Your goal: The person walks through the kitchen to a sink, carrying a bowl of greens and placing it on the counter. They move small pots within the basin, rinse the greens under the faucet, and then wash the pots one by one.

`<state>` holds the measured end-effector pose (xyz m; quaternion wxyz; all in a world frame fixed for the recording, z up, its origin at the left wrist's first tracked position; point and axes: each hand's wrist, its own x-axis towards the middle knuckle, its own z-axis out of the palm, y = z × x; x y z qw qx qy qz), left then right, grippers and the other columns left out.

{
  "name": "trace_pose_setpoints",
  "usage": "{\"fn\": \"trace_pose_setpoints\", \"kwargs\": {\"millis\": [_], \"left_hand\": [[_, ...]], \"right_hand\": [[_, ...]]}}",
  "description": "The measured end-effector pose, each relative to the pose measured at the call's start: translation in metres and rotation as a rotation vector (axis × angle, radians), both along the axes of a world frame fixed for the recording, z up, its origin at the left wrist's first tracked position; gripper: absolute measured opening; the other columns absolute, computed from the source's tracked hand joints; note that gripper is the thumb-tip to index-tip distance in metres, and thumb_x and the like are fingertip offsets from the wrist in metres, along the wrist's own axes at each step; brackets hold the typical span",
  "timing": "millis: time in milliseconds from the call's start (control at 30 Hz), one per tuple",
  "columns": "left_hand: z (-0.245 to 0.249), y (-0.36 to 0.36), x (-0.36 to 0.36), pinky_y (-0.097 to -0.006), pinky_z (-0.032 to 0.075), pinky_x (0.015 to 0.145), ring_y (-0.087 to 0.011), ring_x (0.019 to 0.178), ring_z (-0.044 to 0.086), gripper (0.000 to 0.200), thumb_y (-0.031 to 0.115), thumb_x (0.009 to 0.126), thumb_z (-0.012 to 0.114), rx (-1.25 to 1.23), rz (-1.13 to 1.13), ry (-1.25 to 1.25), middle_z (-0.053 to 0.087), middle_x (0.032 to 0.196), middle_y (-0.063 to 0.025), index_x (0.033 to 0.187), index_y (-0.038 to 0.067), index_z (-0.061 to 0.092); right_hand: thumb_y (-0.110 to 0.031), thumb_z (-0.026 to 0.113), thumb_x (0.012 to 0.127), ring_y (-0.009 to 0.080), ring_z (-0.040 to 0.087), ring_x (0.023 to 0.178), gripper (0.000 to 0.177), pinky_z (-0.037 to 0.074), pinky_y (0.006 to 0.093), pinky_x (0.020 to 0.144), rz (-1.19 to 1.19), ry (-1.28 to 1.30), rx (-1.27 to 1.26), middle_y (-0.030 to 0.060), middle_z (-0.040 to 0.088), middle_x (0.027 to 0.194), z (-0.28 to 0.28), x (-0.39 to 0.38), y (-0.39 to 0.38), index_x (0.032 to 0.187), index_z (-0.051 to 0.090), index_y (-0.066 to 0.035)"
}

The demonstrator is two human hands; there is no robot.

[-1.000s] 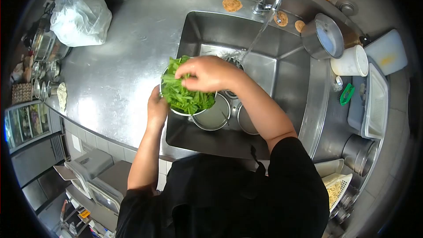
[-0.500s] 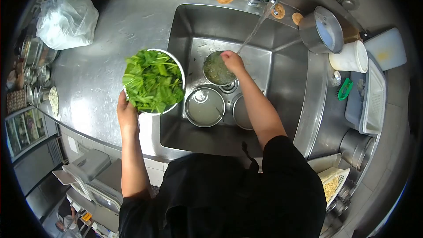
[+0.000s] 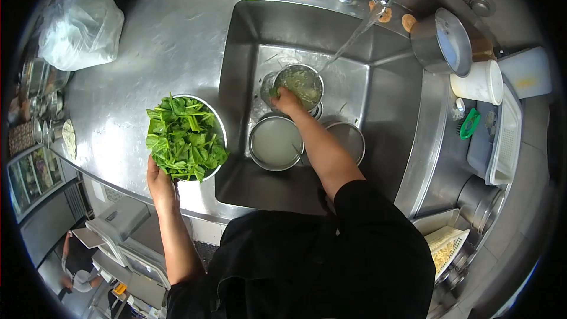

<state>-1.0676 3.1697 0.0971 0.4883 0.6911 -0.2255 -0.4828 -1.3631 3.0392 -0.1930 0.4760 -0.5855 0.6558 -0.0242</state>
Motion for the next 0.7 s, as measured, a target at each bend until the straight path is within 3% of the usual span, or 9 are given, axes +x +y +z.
{"fn": "trace_pose_setpoints", "kwargs": {"millis": [100,133,233,300,367,600,667,700], "left_hand": [[-0.002,-0.002,-0.004,-0.0276,0.049,0.077,-0.0152,0.091,0.059,0.034,0.005,0.088,0.051,-0.042,0.011,0.032,0.059,0.107,-0.0076,0.121,0.002,0.048],[-0.003,-0.001,-0.002,-0.0276,0.049,0.077,-0.0152,0.091,0.059,0.034,0.005,0.088,0.051,-0.046,0.014,0.037,0.059,0.107,-0.0076,0.121,0.002,0.048],[-0.005,0.001,-0.001,-0.0286,0.048,0.080,-0.0160,0.093,0.059,0.036,0.004,0.087,0.052,-0.064,-0.020,0.032,0.059,0.109,-0.0080,0.122,0.001,0.047],[-0.004,0.001,-0.002,-0.0285,0.048,0.081,-0.0162,0.094,0.058,0.037,0.004,0.087,0.051,-0.064,-0.032,0.046,0.058,0.109,-0.0087,0.123,0.000,0.046],[-0.006,0.003,-0.002,-0.0287,0.048,0.081,-0.0163,0.094,0.058,0.037,0.004,0.087,0.051,-0.068,-0.042,0.045,0.058,0.110,-0.0090,0.123,0.000,0.045],[0.002,0.010,-0.003,-0.0284,0.048,0.080,-0.0167,0.094,0.059,0.038,0.004,0.087,0.051,-0.080,-0.020,0.036,0.058,0.110,-0.0095,0.124,-0.002,0.044],[0.005,0.013,-0.003,-0.0283,0.048,0.080,-0.0167,0.094,0.059,0.038,0.004,0.087,0.051,-0.087,-0.007,0.045,0.058,0.110,-0.0095,0.124,-0.002,0.044],[0.007,0.015,-0.002,-0.0281,0.048,0.081,-0.0166,0.094,0.059,0.038,0.004,0.087,0.051,-0.095,-0.015,0.061,0.058,0.110,-0.0095,0.124,-0.001,0.044]], "right_hand": [[-0.045,0.053,0.083,0.0331,0.058,0.096,0.042,0.045,0.0426,0.084,0.174,0.008,0.064,0.0143,0.061,0.106,0.026,-0.017,0.003,0.102,0.060,-0.008],[-0.029,0.062,0.079,0.0318,0.059,0.089,0.022,0.046,0.0404,0.079,0.104,0.044,0.035,0.0118,0.063,0.095,0.035,-0.023,0.008,0.087,0.063,-0.008],[-0.031,0.056,0.079,0.0285,0.056,0.102,0.029,0.042,0.0395,0.089,0.285,0.211,-0.119,0.0128,0.060,0.109,0.048,-0.058,0.014,0.099,0.063,-0.011],[-0.025,0.056,0.077,0.0281,0.053,0.108,0.029,0.039,0.0391,0.094,0.330,0.166,-0.256,0.0127,0.058,0.113,0.046,-0.074,0.022,0.103,0.063,-0.013],[-0.023,0.057,0.077,0.0277,0.053,0.108,0.030,0.037,0.0398,0.095,0.681,0.353,-0.283,0.0124,0.055,0.117,0.046,-0.078,0.035,0.105,0.064,-0.016],[-0.026,0.055,0.081,0.0231,0.057,0.101,0.022,0.039,0.0395,0.090,0.589,0.318,-0.449,0.0096,0.062,0.104,0.044,-0.067,0.042,0.097,0.065,-0.015],[-0.030,0.053,0.084,0.0285,0.061,0.089,0.023,0.046,0.0408,0.078,0.495,0.284,-0.486,0.0129,0.064,0.091,0.051,-0.074,0.025,0.088,0.064,-0.011],[-0.030,0.053,0.084,0.0285,0.061,0.089,0.023,0.046,0.0408,0.078,0.495,0.291,-0.490,0.0129,0.064,0.091,0.057,-0.079,0.015,0.088,0.064,-0.011]]}}
